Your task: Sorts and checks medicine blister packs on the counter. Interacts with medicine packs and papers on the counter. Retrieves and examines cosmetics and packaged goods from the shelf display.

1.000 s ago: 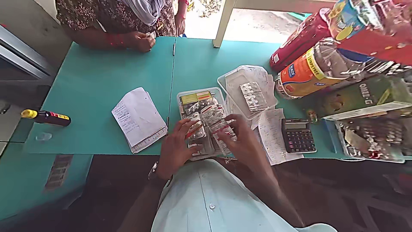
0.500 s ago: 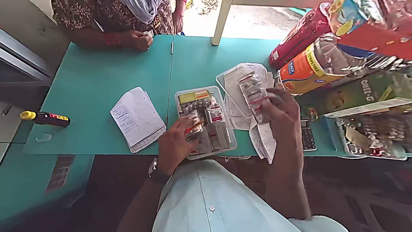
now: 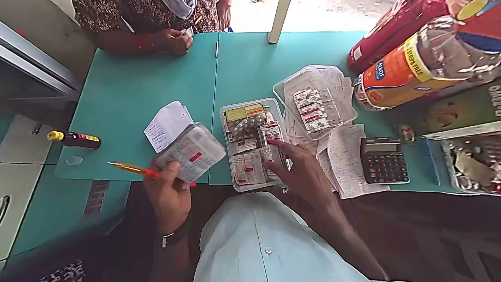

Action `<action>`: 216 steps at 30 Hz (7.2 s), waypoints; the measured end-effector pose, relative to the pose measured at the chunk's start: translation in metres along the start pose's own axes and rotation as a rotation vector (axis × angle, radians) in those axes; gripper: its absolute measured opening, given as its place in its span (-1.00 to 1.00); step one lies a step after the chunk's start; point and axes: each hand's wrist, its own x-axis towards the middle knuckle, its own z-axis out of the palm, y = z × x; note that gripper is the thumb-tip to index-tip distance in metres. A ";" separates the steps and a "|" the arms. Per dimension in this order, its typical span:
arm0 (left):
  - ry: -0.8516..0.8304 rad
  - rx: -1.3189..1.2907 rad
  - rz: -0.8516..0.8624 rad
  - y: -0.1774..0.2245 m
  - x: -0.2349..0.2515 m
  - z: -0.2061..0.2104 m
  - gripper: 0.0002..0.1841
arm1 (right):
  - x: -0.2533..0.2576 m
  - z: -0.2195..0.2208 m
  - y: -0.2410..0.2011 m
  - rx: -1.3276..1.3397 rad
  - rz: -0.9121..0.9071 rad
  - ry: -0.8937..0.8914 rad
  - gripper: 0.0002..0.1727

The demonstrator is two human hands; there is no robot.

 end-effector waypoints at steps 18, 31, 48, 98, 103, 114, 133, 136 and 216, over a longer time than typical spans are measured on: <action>0.131 -0.096 -0.190 0.004 -0.006 -0.050 -0.76 | 0.061 -0.066 0.121 0.025 0.412 0.356 -0.33; 0.116 -0.045 -0.171 0.005 -0.012 -0.050 -0.80 | 0.143 0.020 -0.024 -0.416 -0.285 -0.240 -0.26; 0.229 -0.067 -0.164 0.017 -0.020 -0.080 -0.75 | 0.157 -0.078 0.034 -0.222 0.385 0.043 0.06; 0.202 -0.034 -0.211 0.013 -0.013 -0.073 -0.76 | 0.107 -0.083 0.080 -0.106 0.288 0.226 -0.61; 0.167 -0.038 -0.212 0.013 -0.011 -0.072 -0.77 | 0.105 -0.059 0.021 -0.124 -0.068 0.215 -0.79; 0.199 -0.050 -0.211 0.011 -0.015 -0.074 -0.78 | 0.176 0.025 -0.011 -0.406 -0.112 -0.611 -0.48; 0.181 -0.074 -0.202 0.009 -0.007 -0.079 -0.76 | 0.137 -0.066 0.006 0.740 -0.178 0.098 -0.36; 0.191 -0.086 -0.200 0.009 -0.007 -0.082 -0.78 | 0.109 -0.090 0.022 0.435 0.119 0.228 -0.26; 0.083 -0.080 -0.214 0.004 -0.006 -0.042 -0.80 | 0.081 -0.039 0.012 -0.316 -0.329 -0.561 -0.50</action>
